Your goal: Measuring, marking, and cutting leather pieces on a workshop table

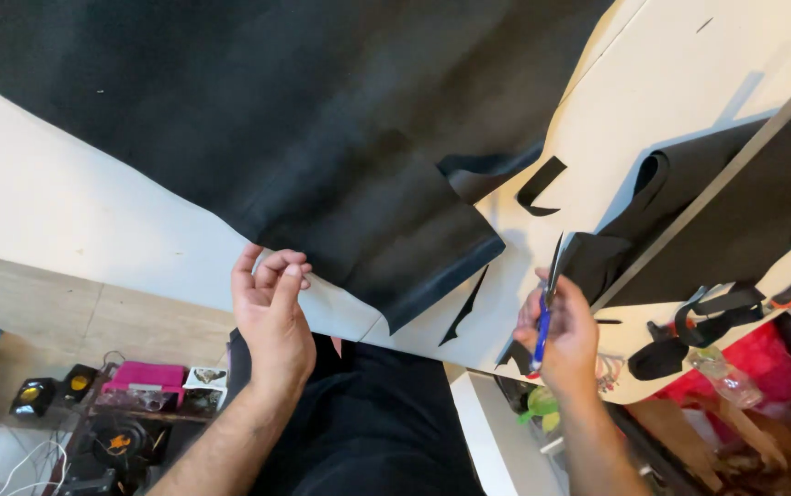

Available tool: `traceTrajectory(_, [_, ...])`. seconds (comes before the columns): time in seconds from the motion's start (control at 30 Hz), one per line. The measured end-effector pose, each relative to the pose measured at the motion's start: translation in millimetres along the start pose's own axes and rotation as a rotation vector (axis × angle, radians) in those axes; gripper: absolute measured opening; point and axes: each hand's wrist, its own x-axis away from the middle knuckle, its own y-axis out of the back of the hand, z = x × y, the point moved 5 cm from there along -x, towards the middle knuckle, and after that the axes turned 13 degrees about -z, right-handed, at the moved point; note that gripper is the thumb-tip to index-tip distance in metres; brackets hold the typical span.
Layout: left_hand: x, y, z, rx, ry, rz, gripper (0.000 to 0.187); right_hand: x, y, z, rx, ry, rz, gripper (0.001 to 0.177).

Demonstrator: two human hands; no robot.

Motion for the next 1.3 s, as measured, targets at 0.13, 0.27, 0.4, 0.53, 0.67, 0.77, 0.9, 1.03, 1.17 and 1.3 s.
traceTrajectory(0.13, [-5.3, 6.6, -4.0, -0.058, 0.012, -0.083, 0.047, -73.2, -45.0, 42.7, 0.100, 0.139, 0.248, 0.116])
traceTrajectory(0.27, [-11.8, -4.7, -15.2, -0.078, -0.035, 0.031, 0.045, -107.3, -109.2, 94.7, 0.314, 0.255, 0.567, 0.095])
traceTrajectory(0.4, [-26.5, -24.1, -16.1, 0.006, 0.072, 0.153, 0.062, -122.8, -137.4, 110.9, 0.383, 0.195, 0.677, 0.064])
traceTrajectory(0.53, [-33.2, -17.0, 5.0, 0.056, 0.205, 0.094, 0.041, -120.7, -148.6, 113.9, 0.389, 0.184, 0.716, 0.050])
traceTrajectory(0.67, [-32.6, -11.2, 9.9, 0.092, 0.281, 0.139, 0.020, -121.2, -150.5, 105.8, 0.421, 0.173, 0.754, 0.046])
traceTrajectory(0.77, [-32.9, -12.8, 8.2, 0.065, 0.278, 0.153, 0.021, -123.8, -156.5, 105.5, 0.434, 0.163, 0.775, 0.045])
traceTrajectory(0.9, [-34.8, -4.2, 16.7, 0.026, 0.250, 0.180, 0.021, -131.4, -169.0, 109.5, 0.452, 0.214, 0.815, 0.042])
traceTrajectory(1.03, [-36.0, -3.9, 15.3, 0.026, 0.208, 0.204, 0.017, -135.1, -174.0, 104.4, 0.467, 0.245, 0.801, 0.041])
traceTrajectory(1.17, [-36.1, -5.5, 14.1, 0.019, 0.184, 0.210, 0.016, -134.8, -179.6, 108.2, 0.483, 0.256, 0.779, 0.040])
traceTrajectory(1.3, [-37.6, -2.8, 15.4, 0.006, 0.158, 0.219, 0.016, -133.7, -179.5, 107.7, 0.500, 0.259, 0.753, 0.038])
